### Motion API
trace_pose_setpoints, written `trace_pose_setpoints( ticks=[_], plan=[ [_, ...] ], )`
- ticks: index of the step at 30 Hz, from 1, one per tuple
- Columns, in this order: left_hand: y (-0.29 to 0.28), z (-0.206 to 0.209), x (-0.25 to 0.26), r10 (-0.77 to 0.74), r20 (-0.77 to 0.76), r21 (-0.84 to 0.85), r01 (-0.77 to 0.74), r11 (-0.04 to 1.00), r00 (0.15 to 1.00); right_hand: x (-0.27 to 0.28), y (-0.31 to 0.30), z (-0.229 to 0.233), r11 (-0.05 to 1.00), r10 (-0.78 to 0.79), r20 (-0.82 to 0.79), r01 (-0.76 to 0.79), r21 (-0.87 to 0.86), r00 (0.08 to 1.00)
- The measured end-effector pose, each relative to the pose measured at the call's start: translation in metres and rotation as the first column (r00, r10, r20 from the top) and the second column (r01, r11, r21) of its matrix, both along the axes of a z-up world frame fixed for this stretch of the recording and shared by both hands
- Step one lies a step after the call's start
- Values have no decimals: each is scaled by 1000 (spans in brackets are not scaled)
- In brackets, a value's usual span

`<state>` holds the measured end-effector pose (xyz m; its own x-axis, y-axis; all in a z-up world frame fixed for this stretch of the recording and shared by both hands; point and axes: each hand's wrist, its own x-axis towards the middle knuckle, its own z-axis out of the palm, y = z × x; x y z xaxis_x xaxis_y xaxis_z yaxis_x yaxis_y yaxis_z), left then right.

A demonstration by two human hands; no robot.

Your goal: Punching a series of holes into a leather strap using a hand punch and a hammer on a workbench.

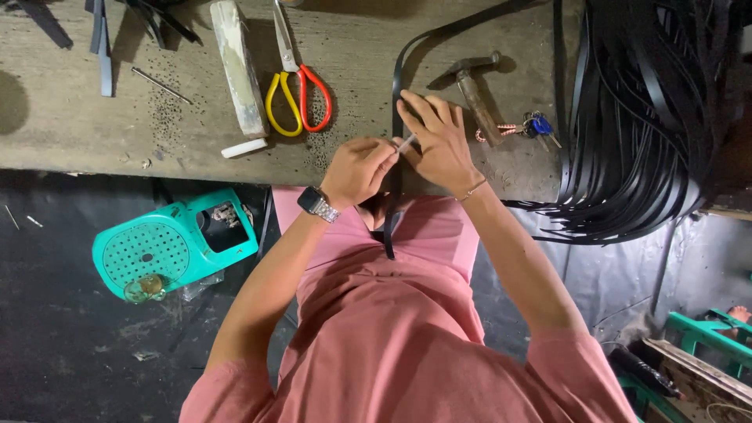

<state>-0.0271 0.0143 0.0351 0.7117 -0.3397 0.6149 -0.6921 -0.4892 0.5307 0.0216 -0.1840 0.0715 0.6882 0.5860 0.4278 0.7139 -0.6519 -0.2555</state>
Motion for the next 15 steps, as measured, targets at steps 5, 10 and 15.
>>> trace_pose_setpoints(
  ticks=[5, 10, 15],
  plan=[
    [6, -18, 7, -19, -249, -367, -76, 927, 968, -7, -10, 9, 988, -25, -268, -18, -156, 963],
    [3, 19, 11, 108, -362, -372, -250, 894, 926, -3, -13, -8, 999, 17, -134, -21, -29, 991],
    [-2, 20, 19, 56, -457, -418, -271, 867, 887, -3, -13, -1, 1000, 26, -144, -28, -14, 989]
  ],
)
